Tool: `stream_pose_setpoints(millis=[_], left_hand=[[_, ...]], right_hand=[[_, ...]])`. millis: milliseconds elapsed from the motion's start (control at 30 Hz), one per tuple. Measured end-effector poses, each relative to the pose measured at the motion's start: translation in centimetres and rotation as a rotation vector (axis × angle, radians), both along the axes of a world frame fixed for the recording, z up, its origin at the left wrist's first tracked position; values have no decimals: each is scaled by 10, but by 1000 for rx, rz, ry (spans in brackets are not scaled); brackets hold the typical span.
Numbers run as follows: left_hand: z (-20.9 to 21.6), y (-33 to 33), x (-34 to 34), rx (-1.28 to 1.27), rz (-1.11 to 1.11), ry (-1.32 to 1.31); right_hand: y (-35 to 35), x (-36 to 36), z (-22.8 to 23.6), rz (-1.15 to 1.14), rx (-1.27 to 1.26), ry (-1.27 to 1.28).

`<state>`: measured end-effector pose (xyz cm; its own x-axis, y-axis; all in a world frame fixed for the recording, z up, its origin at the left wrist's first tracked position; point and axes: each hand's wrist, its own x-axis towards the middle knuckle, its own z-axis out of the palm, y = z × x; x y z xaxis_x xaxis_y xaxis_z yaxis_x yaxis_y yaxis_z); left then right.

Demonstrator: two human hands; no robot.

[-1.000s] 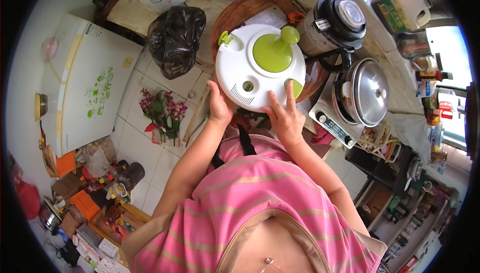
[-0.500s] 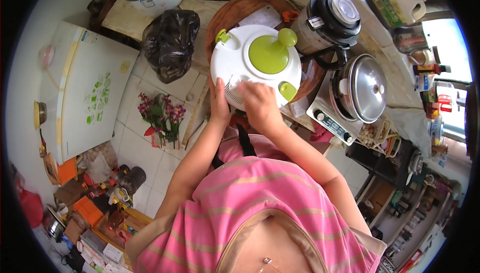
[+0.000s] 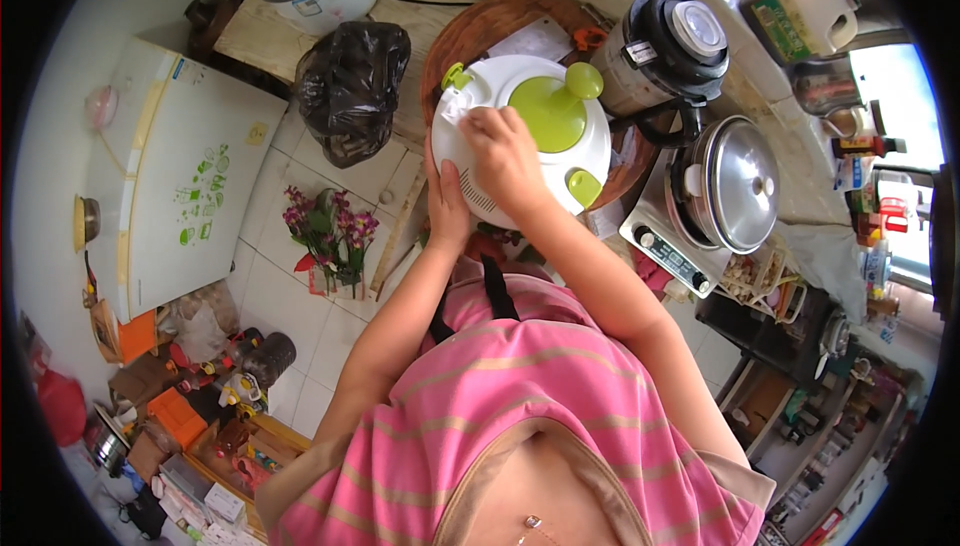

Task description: The person assembles a salad spinner by placing the green colander basket into the clear bowl, wiping the white lid with a pink cloth, and then placing the lid on top.

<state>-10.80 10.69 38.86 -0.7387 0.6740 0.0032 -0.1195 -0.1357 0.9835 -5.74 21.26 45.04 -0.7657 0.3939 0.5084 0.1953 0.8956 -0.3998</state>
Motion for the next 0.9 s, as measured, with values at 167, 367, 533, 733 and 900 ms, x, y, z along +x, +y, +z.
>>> stream_pose_setpoints(millis=[167,367,533,733,900], left_hand=[[2,-2,-2,-10,-18,32],[1,-2,3,-43,-9,57],[-17,1,-1,-92,6,42],[-19,-1,-7,-99,25,61],[-11,6,-25,-146,-85,101]], right_hand=[[-6,20,3,233,30,-136],[17,2,6,-19,18,-69],[1,12,2,22,54,-115],[44,109,7,-228,-42,41],[96,107,-22,-562,-441,299]])
